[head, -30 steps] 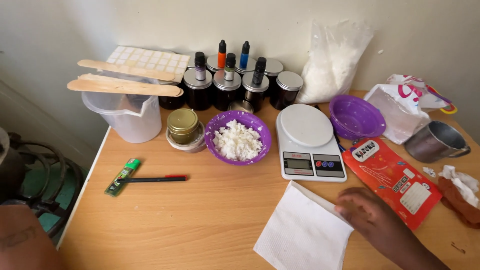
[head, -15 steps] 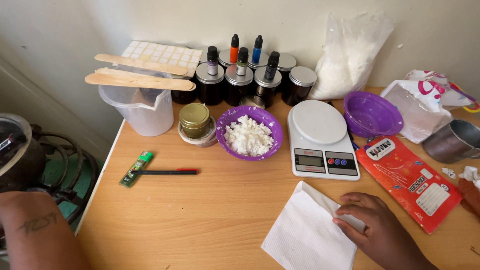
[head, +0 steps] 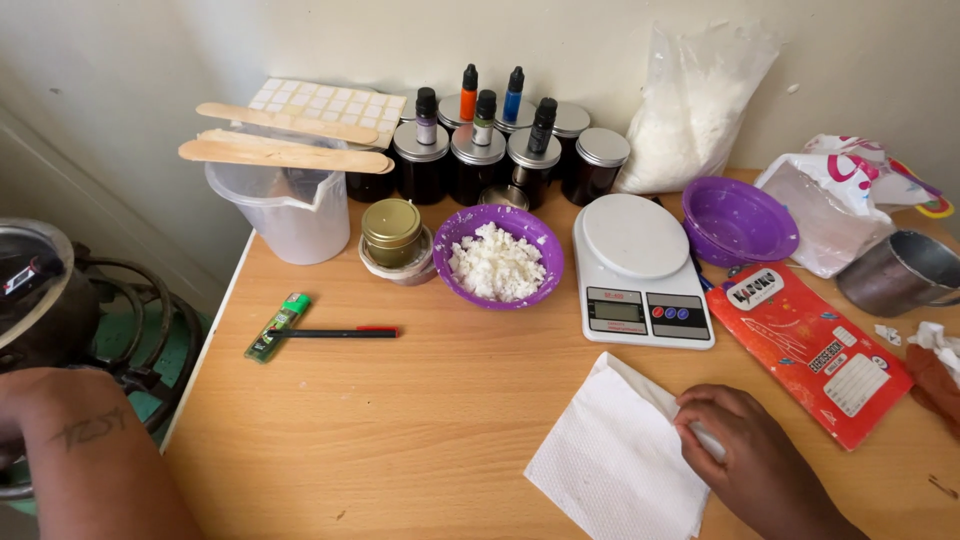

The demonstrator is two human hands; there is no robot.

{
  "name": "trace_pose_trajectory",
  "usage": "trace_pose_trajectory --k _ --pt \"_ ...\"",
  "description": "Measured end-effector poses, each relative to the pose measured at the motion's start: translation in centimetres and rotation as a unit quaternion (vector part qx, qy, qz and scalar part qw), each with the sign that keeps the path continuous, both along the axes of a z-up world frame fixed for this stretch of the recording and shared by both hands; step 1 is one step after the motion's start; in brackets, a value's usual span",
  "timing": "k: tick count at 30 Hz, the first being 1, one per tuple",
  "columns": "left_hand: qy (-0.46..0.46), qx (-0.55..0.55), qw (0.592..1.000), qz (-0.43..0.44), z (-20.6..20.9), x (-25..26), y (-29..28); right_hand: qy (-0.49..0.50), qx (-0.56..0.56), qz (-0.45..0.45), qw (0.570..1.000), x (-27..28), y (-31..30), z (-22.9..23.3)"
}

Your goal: Checking the temperature of melting wax in a pot and cleaning the workspace during candle production.

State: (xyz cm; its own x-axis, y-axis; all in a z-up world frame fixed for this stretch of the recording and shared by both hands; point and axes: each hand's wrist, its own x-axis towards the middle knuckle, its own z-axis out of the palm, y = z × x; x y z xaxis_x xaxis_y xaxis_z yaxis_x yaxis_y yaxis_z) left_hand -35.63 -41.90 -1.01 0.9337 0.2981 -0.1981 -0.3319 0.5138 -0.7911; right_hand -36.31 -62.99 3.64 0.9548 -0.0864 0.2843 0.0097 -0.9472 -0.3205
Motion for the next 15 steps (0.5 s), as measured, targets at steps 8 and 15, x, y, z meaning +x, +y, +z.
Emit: trace_pose_trajectory --k 8,15 --pt "0.044 0.053 0.998 -0.004 4.7 13.4 3.6 -0.029 0.547 -0.265 0.794 -1.7 -2.0 4.5" --pt "0.084 0.099 0.991 -0.014 7.6 14.1 0.5 0.165 0.186 -0.384 0.889 -2.4 -1.1 5.4"
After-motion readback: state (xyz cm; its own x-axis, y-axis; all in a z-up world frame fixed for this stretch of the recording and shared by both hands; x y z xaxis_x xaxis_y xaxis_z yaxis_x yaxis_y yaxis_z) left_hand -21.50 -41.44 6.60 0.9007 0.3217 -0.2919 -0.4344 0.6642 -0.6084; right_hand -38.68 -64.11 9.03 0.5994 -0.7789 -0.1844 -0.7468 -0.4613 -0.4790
